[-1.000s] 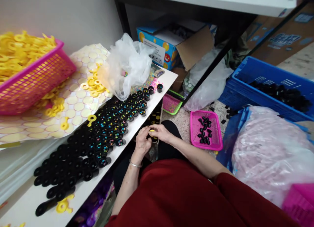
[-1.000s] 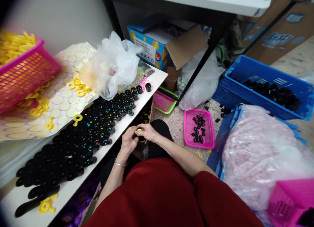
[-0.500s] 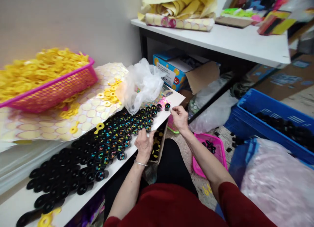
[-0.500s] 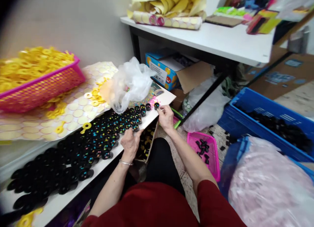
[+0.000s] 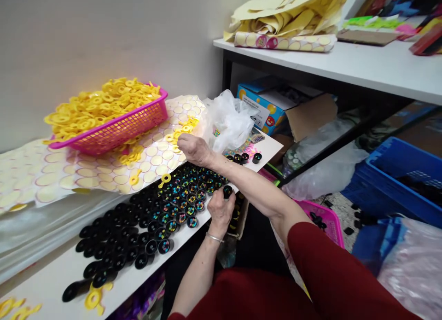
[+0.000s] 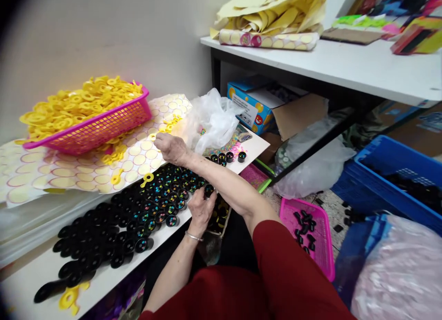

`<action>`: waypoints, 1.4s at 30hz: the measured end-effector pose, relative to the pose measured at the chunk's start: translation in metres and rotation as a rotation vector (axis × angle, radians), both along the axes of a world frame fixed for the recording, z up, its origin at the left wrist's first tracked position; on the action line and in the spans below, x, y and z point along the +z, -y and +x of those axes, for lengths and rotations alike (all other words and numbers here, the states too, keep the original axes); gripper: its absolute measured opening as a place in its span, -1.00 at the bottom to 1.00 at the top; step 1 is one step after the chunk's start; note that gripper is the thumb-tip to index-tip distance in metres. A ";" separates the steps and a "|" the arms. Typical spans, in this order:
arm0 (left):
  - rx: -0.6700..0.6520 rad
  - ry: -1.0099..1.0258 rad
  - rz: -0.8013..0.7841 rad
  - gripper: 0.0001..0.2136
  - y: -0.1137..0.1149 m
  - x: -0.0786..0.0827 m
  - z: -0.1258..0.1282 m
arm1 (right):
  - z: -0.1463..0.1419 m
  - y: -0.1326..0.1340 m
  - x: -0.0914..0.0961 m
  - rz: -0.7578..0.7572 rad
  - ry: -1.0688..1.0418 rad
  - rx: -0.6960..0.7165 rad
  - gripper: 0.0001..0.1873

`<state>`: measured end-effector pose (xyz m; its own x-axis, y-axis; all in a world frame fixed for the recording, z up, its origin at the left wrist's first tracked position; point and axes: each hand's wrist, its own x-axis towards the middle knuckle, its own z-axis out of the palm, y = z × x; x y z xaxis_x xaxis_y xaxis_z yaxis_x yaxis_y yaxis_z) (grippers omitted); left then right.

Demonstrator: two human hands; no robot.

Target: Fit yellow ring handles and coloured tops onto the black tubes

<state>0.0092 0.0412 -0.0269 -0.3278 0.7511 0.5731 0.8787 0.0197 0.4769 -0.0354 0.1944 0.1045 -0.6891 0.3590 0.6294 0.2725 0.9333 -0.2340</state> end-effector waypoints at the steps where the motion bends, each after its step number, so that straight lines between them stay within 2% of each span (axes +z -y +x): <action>1: -0.010 -0.006 0.016 -0.78 0.001 0.000 -0.001 | 0.009 -0.002 -0.001 0.005 -0.095 -0.042 -0.73; 3: -0.021 -0.020 0.040 -0.79 0.001 0.000 -0.003 | 0.041 -0.010 -0.005 -0.008 -0.276 -0.200 -0.74; 5: -0.030 -0.030 0.052 -0.81 0.000 0.000 -0.004 | 0.089 -0.025 -0.011 -0.083 -0.366 -0.496 -0.77; 8: -0.047 -0.042 0.061 -0.80 0.000 0.000 -0.005 | 0.167 -0.056 -0.027 -0.345 -0.252 -0.960 -0.86; 9: -0.052 -0.041 0.065 -0.80 -0.001 0.000 -0.005 | 0.189 -0.066 -0.034 -0.450 -0.177 -1.052 -0.90; 10: -0.056 -0.036 0.069 -0.80 -0.001 -0.001 -0.006 | 0.208 -0.073 -0.042 -0.532 -0.102 -1.086 -0.92; 12: -0.065 -0.024 0.071 -0.82 -0.001 -0.001 -0.006 | 0.235 -0.084 -0.057 -0.654 0.005 -1.009 -0.93; 15: -0.067 -0.012 0.056 -0.82 -0.002 -0.002 -0.006 | 0.248 -0.088 -0.079 -0.708 0.047 -0.829 -0.89; 17: -0.068 0.002 0.043 -0.81 -0.002 -0.001 -0.006 | 0.248 -0.087 -0.093 -0.686 0.060 -0.778 -0.87; 22: -0.093 0.039 0.026 -0.79 0.000 0.001 -0.006 | 0.249 -0.084 -0.117 -0.527 0.053 -0.766 -0.83; 26: -0.081 0.044 0.008 -0.78 0.000 0.002 -0.006 | 0.256 -0.077 -0.121 -0.453 0.107 -0.755 -0.81; 32: -0.083 0.106 -0.021 -0.78 0.000 0.004 -0.005 | 0.261 -0.063 -0.112 -0.434 0.161 -0.856 -0.90; 34: -0.082 0.116 -0.037 -0.78 0.000 0.005 -0.004 | 0.259 -0.051 -0.109 -0.451 0.072 -0.894 -0.90; 37: -0.088 0.115 -0.055 -0.78 0.001 0.006 -0.004 | 0.247 -0.015 -0.108 -0.451 -0.173 -0.925 -0.84; 39: -0.086 0.111 -0.057 -0.78 0.001 0.007 -0.004 | 0.233 0.016 -0.112 -0.459 -0.315 -0.857 -0.81; 42: -0.091 0.099 -0.064 -0.77 0.001 0.008 -0.005 | 0.207 0.054 -0.120 -0.486 -0.345 -0.655 -0.80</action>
